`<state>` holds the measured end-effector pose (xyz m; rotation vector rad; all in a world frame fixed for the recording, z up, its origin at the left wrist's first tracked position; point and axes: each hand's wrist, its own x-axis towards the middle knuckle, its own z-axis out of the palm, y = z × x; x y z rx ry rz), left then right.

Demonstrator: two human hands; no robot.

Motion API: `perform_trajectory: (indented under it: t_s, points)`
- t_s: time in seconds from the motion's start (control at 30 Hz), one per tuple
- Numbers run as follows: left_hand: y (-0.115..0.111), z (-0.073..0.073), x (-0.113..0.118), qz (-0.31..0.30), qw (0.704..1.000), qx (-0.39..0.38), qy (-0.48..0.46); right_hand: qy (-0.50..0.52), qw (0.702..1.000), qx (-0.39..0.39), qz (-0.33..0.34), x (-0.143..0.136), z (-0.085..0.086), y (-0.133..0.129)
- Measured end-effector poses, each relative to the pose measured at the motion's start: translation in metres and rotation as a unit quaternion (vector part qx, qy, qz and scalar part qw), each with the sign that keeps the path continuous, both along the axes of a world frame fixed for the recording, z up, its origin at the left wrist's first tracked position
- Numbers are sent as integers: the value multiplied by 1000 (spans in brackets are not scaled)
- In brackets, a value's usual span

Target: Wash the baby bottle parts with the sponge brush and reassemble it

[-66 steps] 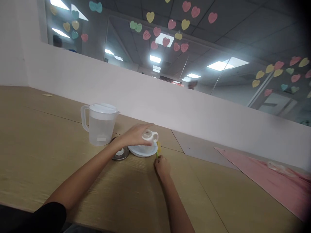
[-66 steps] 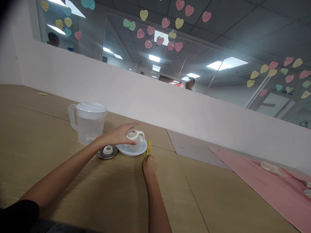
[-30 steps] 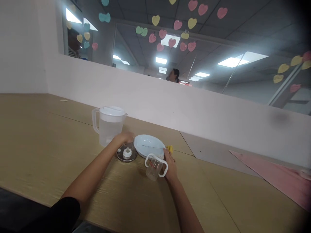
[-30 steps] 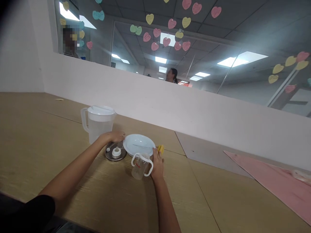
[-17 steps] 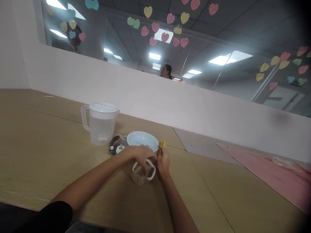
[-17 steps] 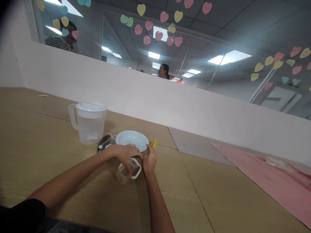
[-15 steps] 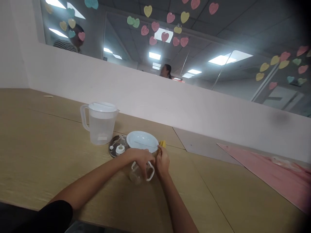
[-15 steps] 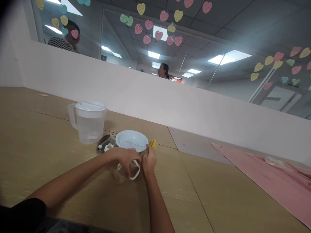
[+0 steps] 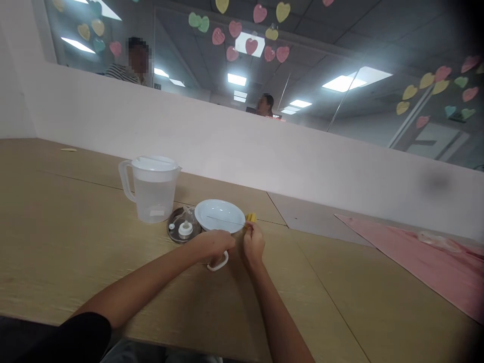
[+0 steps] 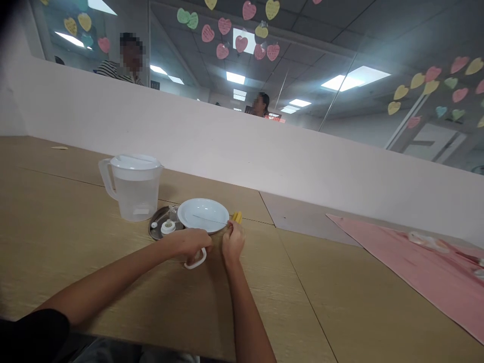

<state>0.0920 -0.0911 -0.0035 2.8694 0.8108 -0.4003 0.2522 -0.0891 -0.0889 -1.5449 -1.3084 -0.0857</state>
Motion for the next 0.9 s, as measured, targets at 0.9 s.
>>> perform_trajectory:
  t_s: [0.9]
  points:
    - [-9, 9, 7, -7, 962, 169, -215, 62, 977, 153, 135, -10, 7, -17]
